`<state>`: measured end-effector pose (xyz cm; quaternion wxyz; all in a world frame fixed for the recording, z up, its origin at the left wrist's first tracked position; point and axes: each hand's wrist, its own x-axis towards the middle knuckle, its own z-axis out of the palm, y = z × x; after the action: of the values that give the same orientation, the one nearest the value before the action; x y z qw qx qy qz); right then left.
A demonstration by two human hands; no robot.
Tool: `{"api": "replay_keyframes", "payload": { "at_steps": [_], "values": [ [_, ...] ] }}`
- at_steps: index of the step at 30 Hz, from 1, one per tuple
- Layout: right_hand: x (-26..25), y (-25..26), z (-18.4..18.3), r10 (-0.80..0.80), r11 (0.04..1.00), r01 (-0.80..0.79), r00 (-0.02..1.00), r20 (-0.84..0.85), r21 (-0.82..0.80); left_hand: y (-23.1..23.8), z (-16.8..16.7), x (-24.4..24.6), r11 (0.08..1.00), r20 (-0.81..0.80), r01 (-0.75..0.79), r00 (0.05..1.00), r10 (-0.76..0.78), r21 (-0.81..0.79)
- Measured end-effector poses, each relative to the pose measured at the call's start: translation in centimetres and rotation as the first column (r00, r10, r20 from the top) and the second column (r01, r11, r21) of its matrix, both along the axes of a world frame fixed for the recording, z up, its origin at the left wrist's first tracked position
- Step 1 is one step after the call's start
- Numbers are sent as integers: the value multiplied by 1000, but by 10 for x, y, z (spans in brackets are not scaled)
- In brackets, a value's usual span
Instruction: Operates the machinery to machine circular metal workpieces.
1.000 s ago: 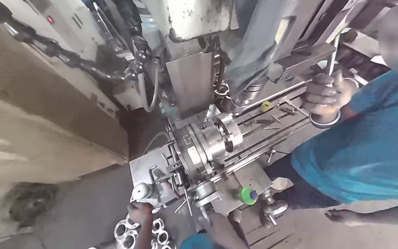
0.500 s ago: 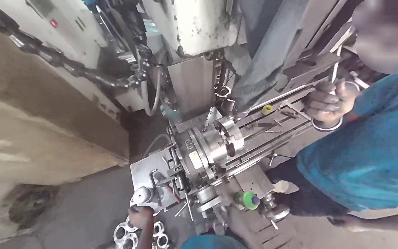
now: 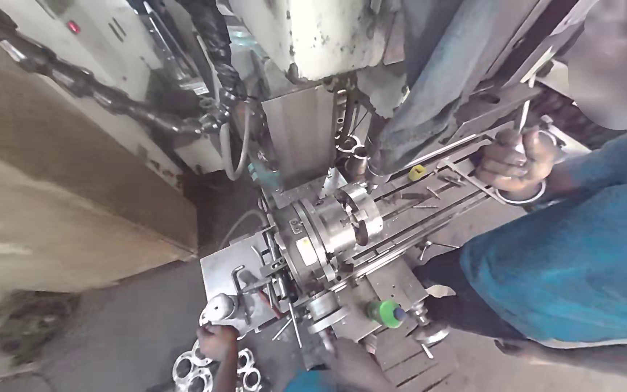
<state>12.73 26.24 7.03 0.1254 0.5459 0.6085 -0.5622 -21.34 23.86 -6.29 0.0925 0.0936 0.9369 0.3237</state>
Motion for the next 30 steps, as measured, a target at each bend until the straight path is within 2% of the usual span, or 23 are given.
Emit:
{"api": "replay_keyframes", "payload": {
  "at_steps": [1,3,5,6,8,10,12,14,15,17,19,21,23,24,26,27,28,30],
  "values": [
    [20,5,1,-72,997,72,997,-23,19,0,-1,-1,1000,5,5,1000,-5,9],
    [44,16,-24,-182,982,180,983,29,59,1,-1,0,1000,14,1,1000,-1,7],
    [20,7,-59,-164,986,161,984,66,43,0,-2,-1,1000,0,-4,1000,4,3],
    [1,-3,-64,-118,993,118,992,34,12,-1,-3,0,1000,-2,-3,1000,3,4],
    [-13,-9,-35,-25,1000,25,999,-47,3,-2,-5,0,1000,-3,-1,1000,1,13],
    [16,4,-6,-88,996,90,992,-90,17,0,-4,-3,1000,3,-7,1000,7,14],
    [48,13,-27,-194,976,199,979,-57,85,0,-6,-2,1000,2,-9,1000,9,-9],
    [33,6,-64,-186,980,185,982,10,73,2,-8,-2,1000,-6,-17,1000,17,-15],
    [12,-4,-70,-146,989,146,989,8,26,0,-7,-1,1000,-4,-19,1000,19,-2],
    [-13,-9,-43,-66,998,66,997,-43,-2,1,-4,-1,999,-1,-20,1000,20,27],
    [14,3,-6,-82,997,83,993,-85,3,-1,-1,-2,1000,6,-14,1000,13,17],
    [47,14,-23,-173,982,176,984,-41,70,1,-2,-1,1000,11,-10,1000,10,-18],
    [30,5,-57,-185,981,184,983,14,62,2,-6,-1,999,8,-24,1000,25,-28],
    [8,-4,-59,-161,986,161,987,-5,43,2,-7,-2,999,8,-30,1000,30,-24],
    [-13,-10,-26,-103,995,103,992,-68,0,1,-9,-5,999,8,-34,999,34,-5],
    [-1,-6,-8,-113,994,113,990,-81,-6,0,-9,-5,1000,10,-31,999,31,2],
    [20,-1,-3,-135,990,138,988,-80,31,-2,-8,-5,1000,15,-24,1000,24,3],
    [50,12,-28,-165,982,164,986,-2,93,0,-6,-3,1000,23,-19,1000,20,-10]
  ]
}}
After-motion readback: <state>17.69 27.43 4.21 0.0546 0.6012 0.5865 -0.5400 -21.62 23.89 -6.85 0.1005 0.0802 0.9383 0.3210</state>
